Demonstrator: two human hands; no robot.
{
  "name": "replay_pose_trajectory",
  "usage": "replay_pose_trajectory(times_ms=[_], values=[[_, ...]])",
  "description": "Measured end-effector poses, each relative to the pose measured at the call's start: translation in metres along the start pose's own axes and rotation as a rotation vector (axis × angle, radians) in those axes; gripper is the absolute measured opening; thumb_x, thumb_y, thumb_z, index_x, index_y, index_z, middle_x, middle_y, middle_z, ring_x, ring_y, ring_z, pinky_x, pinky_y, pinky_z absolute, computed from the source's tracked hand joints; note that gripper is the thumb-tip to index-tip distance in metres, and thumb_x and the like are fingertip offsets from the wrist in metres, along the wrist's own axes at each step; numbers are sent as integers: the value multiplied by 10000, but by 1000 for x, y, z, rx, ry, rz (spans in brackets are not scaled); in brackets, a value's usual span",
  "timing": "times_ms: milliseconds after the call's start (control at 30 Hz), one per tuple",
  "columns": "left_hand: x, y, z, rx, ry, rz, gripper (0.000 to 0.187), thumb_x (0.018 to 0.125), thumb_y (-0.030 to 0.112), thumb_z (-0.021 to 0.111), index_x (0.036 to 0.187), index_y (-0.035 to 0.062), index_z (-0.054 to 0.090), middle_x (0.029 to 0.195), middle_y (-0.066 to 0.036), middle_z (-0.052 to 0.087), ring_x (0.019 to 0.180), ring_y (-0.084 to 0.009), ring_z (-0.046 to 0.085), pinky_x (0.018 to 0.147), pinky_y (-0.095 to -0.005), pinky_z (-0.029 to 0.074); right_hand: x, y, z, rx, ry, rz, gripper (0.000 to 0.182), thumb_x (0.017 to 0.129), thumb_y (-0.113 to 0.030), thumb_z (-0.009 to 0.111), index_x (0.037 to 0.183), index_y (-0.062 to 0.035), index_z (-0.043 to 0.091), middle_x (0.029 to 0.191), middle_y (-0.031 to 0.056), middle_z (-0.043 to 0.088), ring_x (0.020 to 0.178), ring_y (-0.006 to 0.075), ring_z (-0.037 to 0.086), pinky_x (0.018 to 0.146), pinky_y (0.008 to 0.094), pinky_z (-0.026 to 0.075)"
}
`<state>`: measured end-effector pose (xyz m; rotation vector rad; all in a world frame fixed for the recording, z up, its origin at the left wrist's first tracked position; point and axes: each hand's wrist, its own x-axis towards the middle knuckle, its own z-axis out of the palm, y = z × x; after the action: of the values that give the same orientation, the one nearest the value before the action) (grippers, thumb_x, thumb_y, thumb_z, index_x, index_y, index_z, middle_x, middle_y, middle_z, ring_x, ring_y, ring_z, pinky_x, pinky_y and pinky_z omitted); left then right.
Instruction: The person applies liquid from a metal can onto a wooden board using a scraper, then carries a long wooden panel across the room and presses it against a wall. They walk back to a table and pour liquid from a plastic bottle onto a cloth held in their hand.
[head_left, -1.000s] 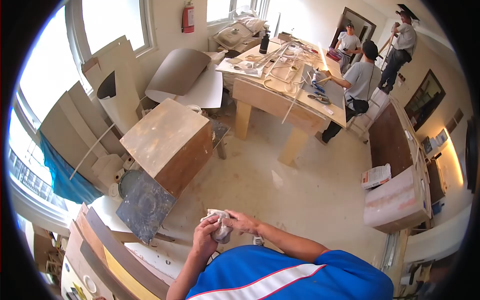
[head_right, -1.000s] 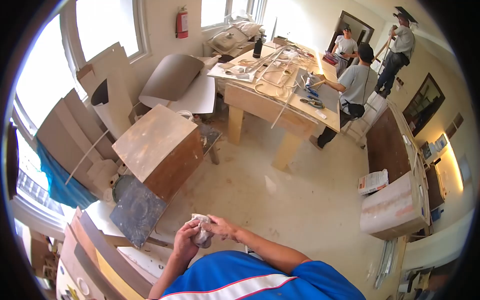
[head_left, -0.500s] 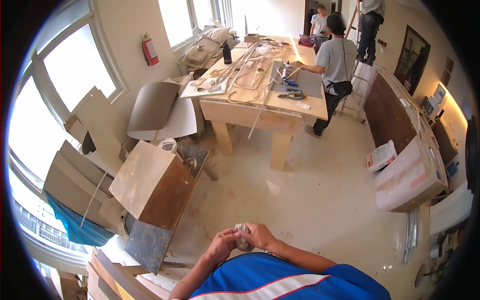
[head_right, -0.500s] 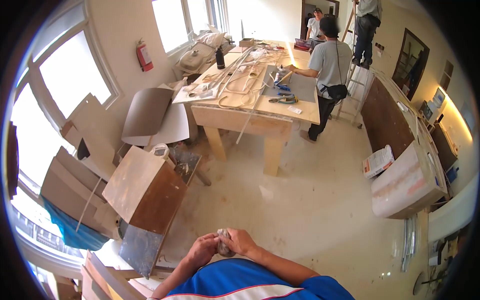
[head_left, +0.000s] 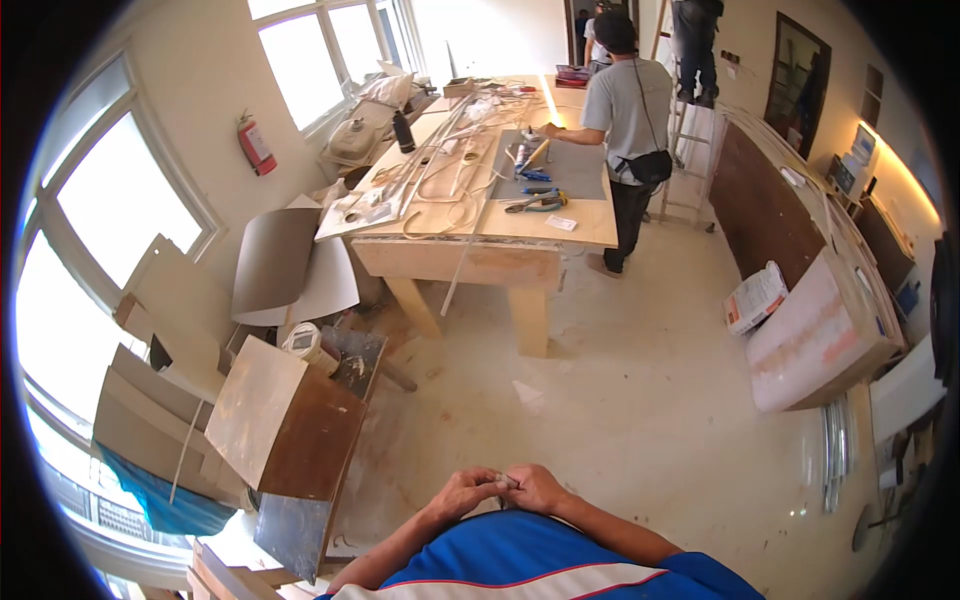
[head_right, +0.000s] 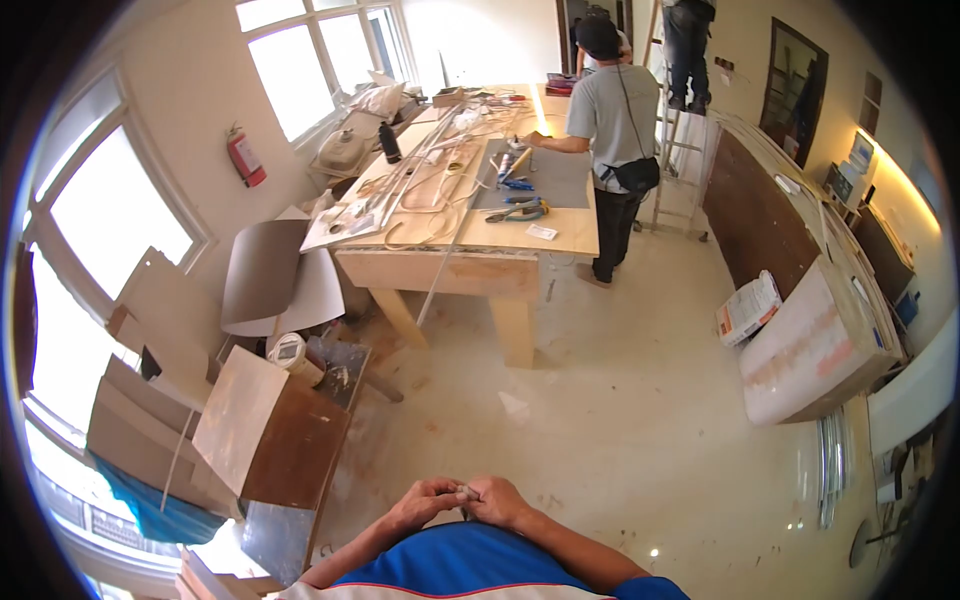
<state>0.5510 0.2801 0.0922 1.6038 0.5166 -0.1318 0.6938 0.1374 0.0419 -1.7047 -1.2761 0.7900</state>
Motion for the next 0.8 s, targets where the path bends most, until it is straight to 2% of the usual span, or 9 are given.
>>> replay_pose_trajectory(times_ms=[100, 200, 300, 400, 500, 600, 700, 800], values=[[29, 7, 1, -174, -94, -178, 387, 915, 319, 687, 1135, 1, 714, 997, -55, 701, 907, -120, 594, 796, -268, 462, -3, 0, -20, 235, 66, 34, 237, 833, -239, 724, 809, -23, 629, 801, 162, 642, 721, 293, 632, 650, 377, 485], [66, 12, -1, -269, -207, -201, 392, 934, 257, 679, 1209, -21, 659, 1056, -41, 693, 978, -106, 586, 870, -259, 454, 0, -13, -51, 340, 89, 144, 237, 823, -220, 737, 825, -9, 630, 793, 165, 640, 734, 249, 639, 665, 355, 486], [112, 22, -6, -230, -329, -235, 432, 931, 246, 681, 1244, -47, 631, 1111, -76, 688, 1058, -135, 593, 941, -289, 449, 12, -7, -77, 224, 190, 153, 256, 823, -234, 734, 809, -3, 625, 788, 158, 648, 726, 242, 640, 651, 358, 484], [162, 42, -12, -115, -424, -97, 442, 932, 245, 681, 1246, -62, 624, 1166, -102, 665, 1114, -169, 582, 1012, -327, 426, 27, 34, -90, 70, 293, 264, 285, 817, -251, 728, 782, 9, 617, 764, 166, 646, 700, 220, 630, 640, 362, 483], [226, 42, -22, -20, -597, 41, 464, 925, 259, 687, 1241, -74, 621, 1237, -152, 642, 1180, -220, 576, 1049, -344, 402, 48, 47, -111, 16, 417, 418, 286, 806, -241, 707, 755, 20, 603, 709, 160, 626, 651, 185, 602, 609, 362, 479], [257, 86, -32, 172, -705, 219, 513, 918, 257, 694, 1288, -80, 582, 1275, -198, 626, 1258, -248, 546, 1069, -357, 394, 63, 72, -121, 53, 572, 501, 290, 776, -250, 677, 724, 17, 574, 663, 215, 575, 572, 274, 583, 545, 397, 443], [287, 109, -32, 284, -808, 319, 578, 906, 250, 708, 1347, -72, 519, 1324, -224, 595, 1326, -273, 498, 1082, -373, 392, 78, 71, -137, -54, 780, 483, 295, 769, -247, 677, 704, 20, 570, 612, 195, 559, 538, 208, 554, 520, 382, 432], [300, 123, -27, 132, -838, 158, 582, 909, 225, 707, 1368, -57, 483, 1337, -200, 582, 1330, -270, 485, 1081, -388, 402, 80, 75, -146, 207, 861, 533, 229, 783, -212, 662, 728, 4, 613, 665, 139, 613, 604, 146, 579, 562, 329, 468]])
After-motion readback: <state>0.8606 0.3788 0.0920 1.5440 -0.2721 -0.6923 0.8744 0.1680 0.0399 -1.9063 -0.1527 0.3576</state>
